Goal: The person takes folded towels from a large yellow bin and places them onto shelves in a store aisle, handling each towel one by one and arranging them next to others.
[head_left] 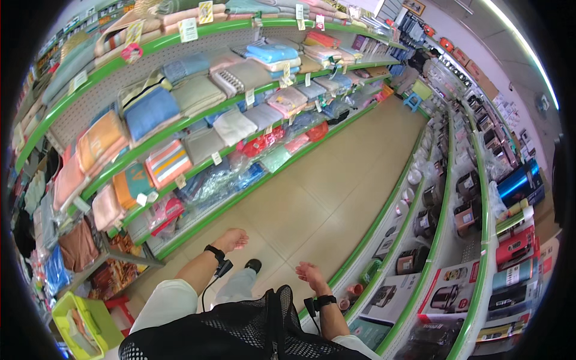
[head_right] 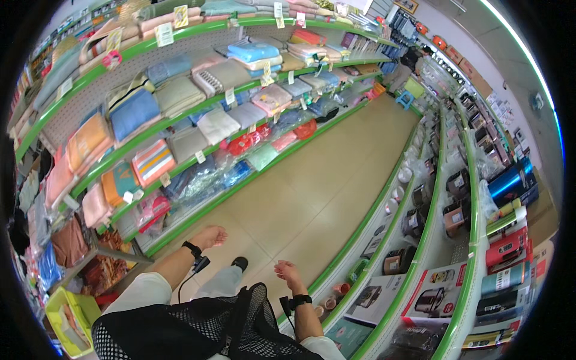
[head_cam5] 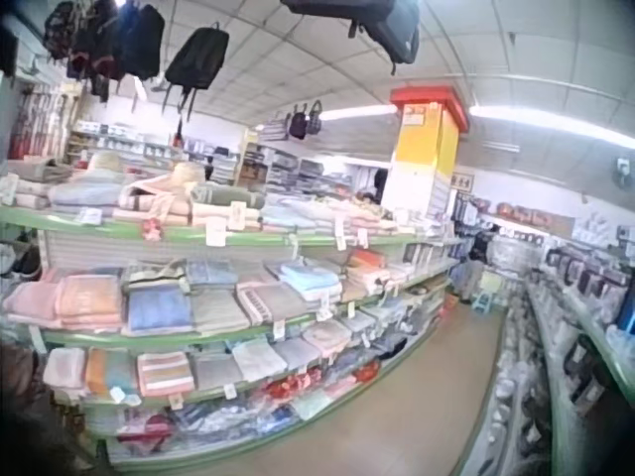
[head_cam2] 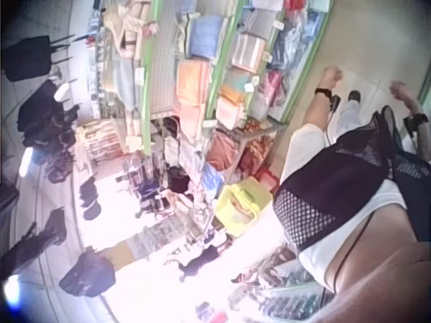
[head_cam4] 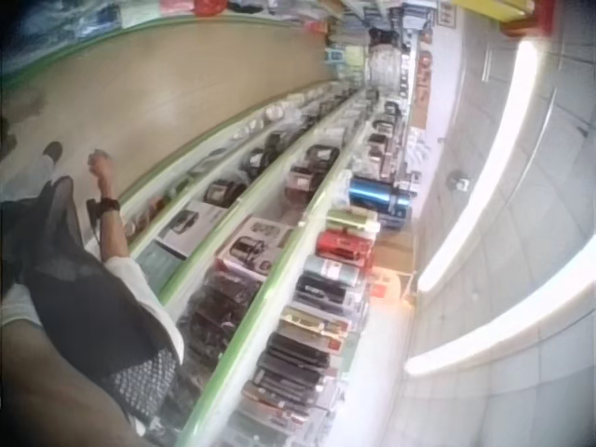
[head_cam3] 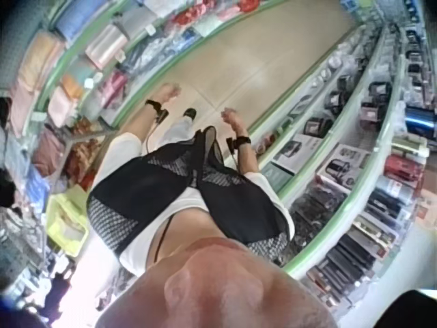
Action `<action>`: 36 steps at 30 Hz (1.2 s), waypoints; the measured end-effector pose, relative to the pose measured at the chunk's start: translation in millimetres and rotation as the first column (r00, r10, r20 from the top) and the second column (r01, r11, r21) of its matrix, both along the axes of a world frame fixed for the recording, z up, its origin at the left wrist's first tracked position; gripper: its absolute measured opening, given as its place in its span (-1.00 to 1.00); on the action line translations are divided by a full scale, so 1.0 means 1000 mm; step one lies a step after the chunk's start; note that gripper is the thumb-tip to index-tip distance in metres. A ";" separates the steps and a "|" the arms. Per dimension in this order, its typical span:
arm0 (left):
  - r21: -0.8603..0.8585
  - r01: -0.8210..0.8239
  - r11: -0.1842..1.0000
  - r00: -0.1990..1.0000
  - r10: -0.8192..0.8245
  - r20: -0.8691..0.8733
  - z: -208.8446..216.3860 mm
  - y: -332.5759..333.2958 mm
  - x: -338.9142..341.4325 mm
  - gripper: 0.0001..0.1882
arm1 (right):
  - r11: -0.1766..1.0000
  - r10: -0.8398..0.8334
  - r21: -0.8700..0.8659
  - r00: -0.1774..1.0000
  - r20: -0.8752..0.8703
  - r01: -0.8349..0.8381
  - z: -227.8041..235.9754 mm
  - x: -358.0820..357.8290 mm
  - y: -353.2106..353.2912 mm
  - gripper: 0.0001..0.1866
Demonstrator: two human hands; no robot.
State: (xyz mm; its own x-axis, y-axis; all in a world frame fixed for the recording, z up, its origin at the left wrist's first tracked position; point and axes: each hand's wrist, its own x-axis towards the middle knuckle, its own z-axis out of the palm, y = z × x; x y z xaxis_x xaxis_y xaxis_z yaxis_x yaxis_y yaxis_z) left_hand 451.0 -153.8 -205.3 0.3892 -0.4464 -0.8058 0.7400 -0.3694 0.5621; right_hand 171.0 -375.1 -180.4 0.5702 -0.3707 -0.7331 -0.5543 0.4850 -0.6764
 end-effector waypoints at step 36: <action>-0.143 -0.155 0.978 0.981 0.134 -0.141 0.036 -0.441 0.271 -0.89 | 0.997 -0.075 -0.022 0.996 -0.042 0.074 0.022 0.221 -0.425 -0.63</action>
State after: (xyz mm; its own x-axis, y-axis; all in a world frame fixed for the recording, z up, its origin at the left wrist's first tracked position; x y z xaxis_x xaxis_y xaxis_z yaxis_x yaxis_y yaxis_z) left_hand 721.8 -595.0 -168.9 0.3548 -0.5147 -0.7805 0.8498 -0.1705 0.4988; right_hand 392.3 -800.1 -158.6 0.5086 -0.4258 -0.7484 -0.5462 0.5123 -0.6627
